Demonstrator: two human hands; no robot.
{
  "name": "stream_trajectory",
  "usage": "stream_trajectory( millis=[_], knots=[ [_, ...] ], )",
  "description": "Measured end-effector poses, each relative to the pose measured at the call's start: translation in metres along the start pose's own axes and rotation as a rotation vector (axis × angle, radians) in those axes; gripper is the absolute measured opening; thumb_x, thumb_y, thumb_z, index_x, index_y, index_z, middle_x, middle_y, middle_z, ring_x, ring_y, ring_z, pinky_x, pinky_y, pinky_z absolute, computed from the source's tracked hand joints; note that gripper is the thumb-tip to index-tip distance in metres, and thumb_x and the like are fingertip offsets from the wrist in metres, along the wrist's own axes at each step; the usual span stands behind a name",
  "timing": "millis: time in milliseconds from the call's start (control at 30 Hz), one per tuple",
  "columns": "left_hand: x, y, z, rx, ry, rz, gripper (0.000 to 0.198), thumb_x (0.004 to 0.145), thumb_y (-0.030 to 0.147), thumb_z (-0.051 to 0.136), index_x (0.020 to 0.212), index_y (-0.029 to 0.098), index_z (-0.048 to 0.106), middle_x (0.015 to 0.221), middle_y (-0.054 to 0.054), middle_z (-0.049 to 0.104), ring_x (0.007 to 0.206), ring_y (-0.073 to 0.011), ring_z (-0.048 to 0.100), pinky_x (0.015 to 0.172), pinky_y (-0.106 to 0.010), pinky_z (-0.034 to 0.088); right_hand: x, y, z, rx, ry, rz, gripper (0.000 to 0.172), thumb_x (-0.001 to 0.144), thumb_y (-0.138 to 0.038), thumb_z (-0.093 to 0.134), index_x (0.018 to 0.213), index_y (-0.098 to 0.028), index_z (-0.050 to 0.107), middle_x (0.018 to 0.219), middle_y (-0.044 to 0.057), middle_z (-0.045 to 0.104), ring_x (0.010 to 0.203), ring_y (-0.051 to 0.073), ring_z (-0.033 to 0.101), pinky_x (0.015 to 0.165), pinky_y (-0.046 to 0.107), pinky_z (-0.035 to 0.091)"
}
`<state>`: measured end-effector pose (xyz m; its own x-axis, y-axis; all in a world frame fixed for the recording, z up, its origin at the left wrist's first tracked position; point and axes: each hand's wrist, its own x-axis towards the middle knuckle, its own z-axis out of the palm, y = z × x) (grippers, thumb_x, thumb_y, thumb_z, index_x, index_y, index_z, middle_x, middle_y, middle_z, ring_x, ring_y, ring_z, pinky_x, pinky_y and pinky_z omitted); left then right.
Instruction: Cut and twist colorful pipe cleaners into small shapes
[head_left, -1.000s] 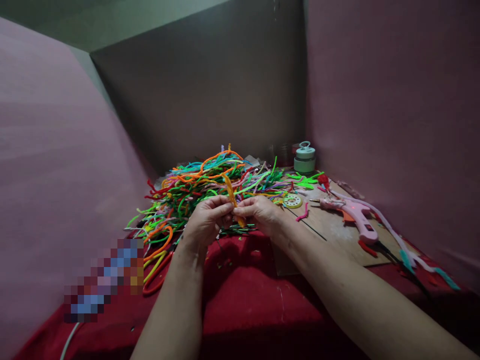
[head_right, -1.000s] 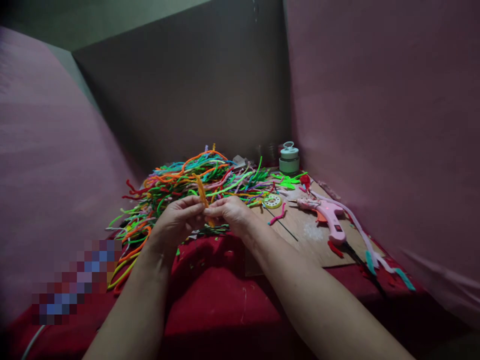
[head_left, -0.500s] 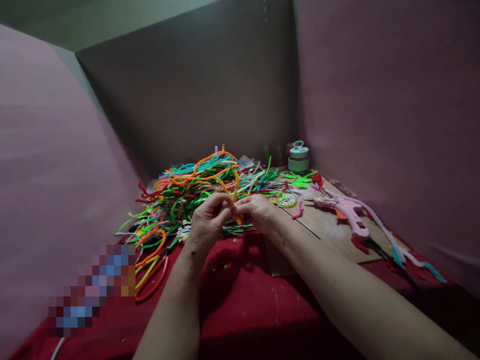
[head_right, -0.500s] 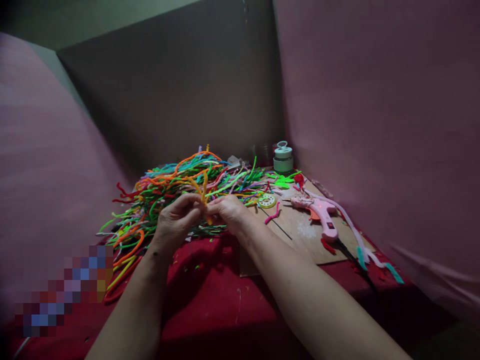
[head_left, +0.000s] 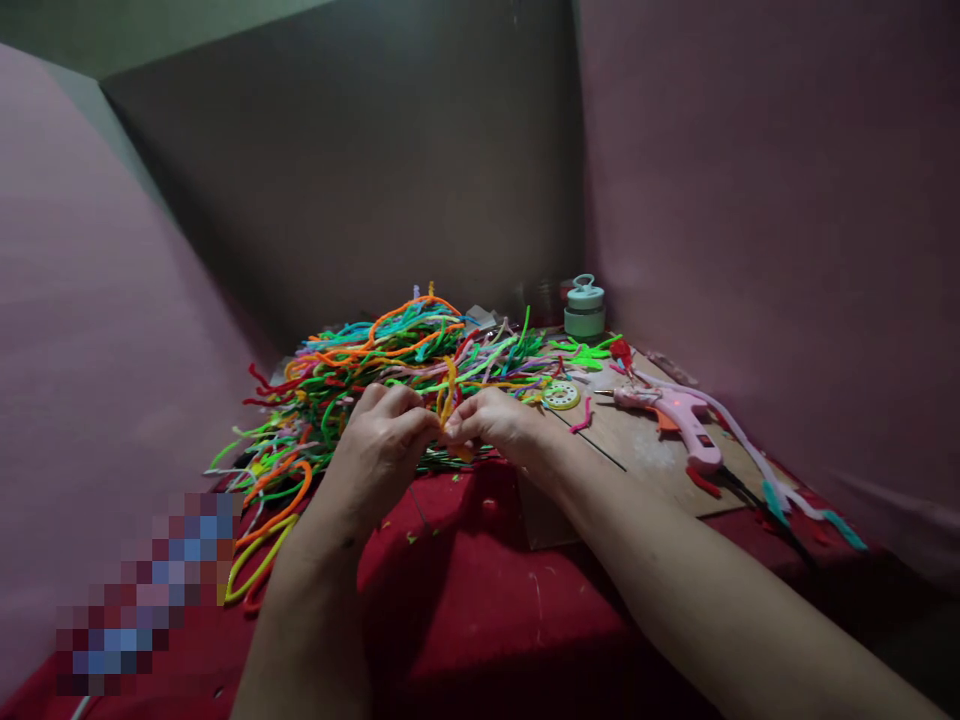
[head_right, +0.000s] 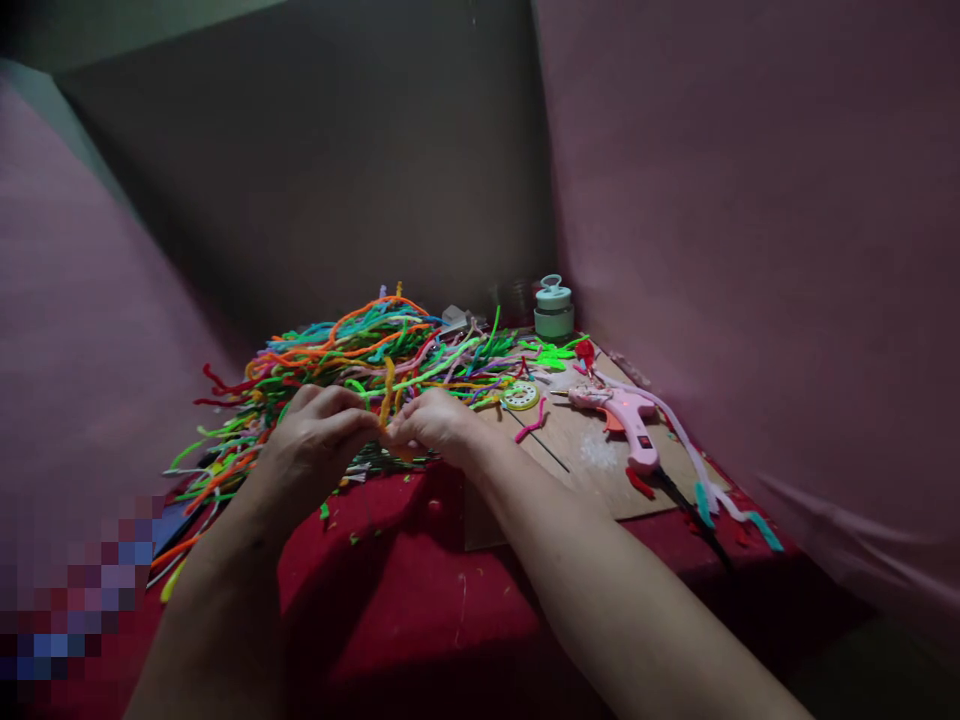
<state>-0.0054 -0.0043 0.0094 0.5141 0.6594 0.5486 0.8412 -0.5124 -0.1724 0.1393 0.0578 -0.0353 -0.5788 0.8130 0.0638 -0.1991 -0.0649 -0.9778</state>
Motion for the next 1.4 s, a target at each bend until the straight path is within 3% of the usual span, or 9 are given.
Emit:
stream_trajectory(
  millis=[100, 233, 400, 500, 667, 833, 1033, 1200, 1400],
  knots=[
    [0.003, 0.001, -0.002, -0.043, -0.140, -0.017, 0.019, 0.079, 0.025, 0.050, 0.065, 0.020, 0.063, 0.068, -0.003, 0.058, 0.065, -0.0152, 0.045, 0.064, -0.027, 0.034, 0.004, 0.003, 0.002, -0.134, 0.028, 0.007, 0.015, 0.047, -0.014, 0.066, 0.040, -0.015, 0.054, 0.036, -0.005, 0.047, 0.039, 0.007, 0.038, 0.044, 0.023, 0.027],
    [0.002, -0.001, 0.000, -0.283, -0.213, -0.342, 0.014, 0.069, 0.022, 0.055, 0.055, 0.019, 0.057, 0.049, 0.002, 0.048, 0.046, -0.0097, 0.037, 0.047, -0.023, 0.025, 0.003, 0.005, 0.010, -0.508, 0.138, -0.119, 0.016, 0.057, -0.020, 0.065, 0.043, -0.015, 0.057, 0.039, -0.003, 0.048, 0.043, 0.009, 0.040, 0.048, 0.024, 0.027],
    [-0.004, -0.011, 0.015, -1.093, -0.257, -0.899, 0.020, 0.063, 0.025, 0.057, 0.048, 0.017, 0.048, 0.040, 0.005, 0.036, 0.036, -0.0070, 0.029, 0.039, -0.021, 0.019, -0.012, 0.007, 0.024, -1.063, 0.382, -0.540, 0.013, 0.071, -0.018, 0.054, 0.067, -0.015, 0.066, 0.067, 0.008, 0.063, 0.068, 0.018, 0.051, 0.060, 0.029, 0.032],
    [-0.006, -0.015, 0.023, -1.584, -0.374, -1.036, 0.021, 0.061, 0.027, 0.056, 0.047, 0.017, 0.043, 0.039, 0.004, 0.033, 0.035, -0.0071, 0.029, 0.038, -0.021, 0.024, -0.017, 0.008, 0.025, -1.281, 0.376, -0.764, 0.015, 0.076, -0.014, 0.048, 0.070, -0.014, 0.062, 0.073, 0.010, 0.062, 0.077, 0.020, 0.049, 0.068, 0.032, 0.032],
    [-0.005, -0.011, 0.010, -1.597, -0.230, -0.936, 0.021, 0.066, 0.030, 0.060, 0.056, 0.016, 0.048, 0.043, 0.005, 0.037, 0.036, -0.0057, 0.031, 0.037, -0.019, 0.026, -0.016, 0.003, 0.023, -1.006, 0.403, -0.843, 0.018, 0.079, -0.015, 0.047, 0.067, -0.016, 0.060, 0.072, 0.007, 0.060, 0.078, 0.018, 0.048, 0.073, 0.031, 0.035],
    [-0.001, -0.005, -0.011, -1.145, 0.123, -0.617, 0.016, 0.067, 0.023, 0.068, 0.082, 0.018, 0.063, 0.083, -0.002, 0.059, 0.076, -0.0124, 0.055, 0.067, -0.021, 0.043, -0.009, -0.003, 0.021, -0.290, 0.274, -0.556, 0.011, 0.072, -0.020, 0.055, 0.067, -0.015, 0.063, 0.062, 0.001, 0.058, 0.059, 0.012, 0.049, 0.059, 0.024, 0.039],
    [0.001, -0.004, -0.005, -0.747, 0.101, -0.318, 0.010, 0.073, 0.028, 0.061, 0.072, 0.018, 0.062, 0.086, -0.003, 0.055, 0.087, -0.0164, 0.051, 0.081, -0.027, 0.040, -0.003, 0.000, 0.017, -0.093, 0.130, -0.388, 0.009, 0.062, -0.020, 0.058, 0.060, -0.013, 0.062, 0.049, -0.004, 0.050, 0.045, 0.007, 0.040, 0.048, 0.021, 0.033],
    [0.000, -0.010, -0.004, -0.717, -0.106, -0.503, 0.017, 0.075, 0.031, 0.055, 0.069, 0.016, 0.056, 0.065, 0.002, 0.048, 0.061, -0.0109, 0.043, 0.057, -0.023, 0.035, -0.007, 0.000, 0.020, -0.213, 0.170, -0.335, 0.014, 0.064, -0.026, 0.060, 0.062, -0.012, 0.063, 0.050, -0.003, 0.052, 0.046, 0.007, 0.041, 0.047, 0.020, 0.031],
    [-0.005, -0.021, 0.016, -1.170, -0.244, -0.665, 0.026, 0.075, 0.036, 0.054, 0.062, 0.015, 0.048, 0.054, 0.005, 0.038, 0.050, -0.0072, 0.033, 0.047, -0.021, 0.026, -0.010, 0.007, 0.024, -0.665, 0.344, -0.591, 0.013, 0.071, -0.017, 0.055, 0.060, -0.014, 0.062, 0.063, 0.003, 0.060, 0.062, 0.012, 0.051, 0.063, 0.024, 0.038]
  ],
)
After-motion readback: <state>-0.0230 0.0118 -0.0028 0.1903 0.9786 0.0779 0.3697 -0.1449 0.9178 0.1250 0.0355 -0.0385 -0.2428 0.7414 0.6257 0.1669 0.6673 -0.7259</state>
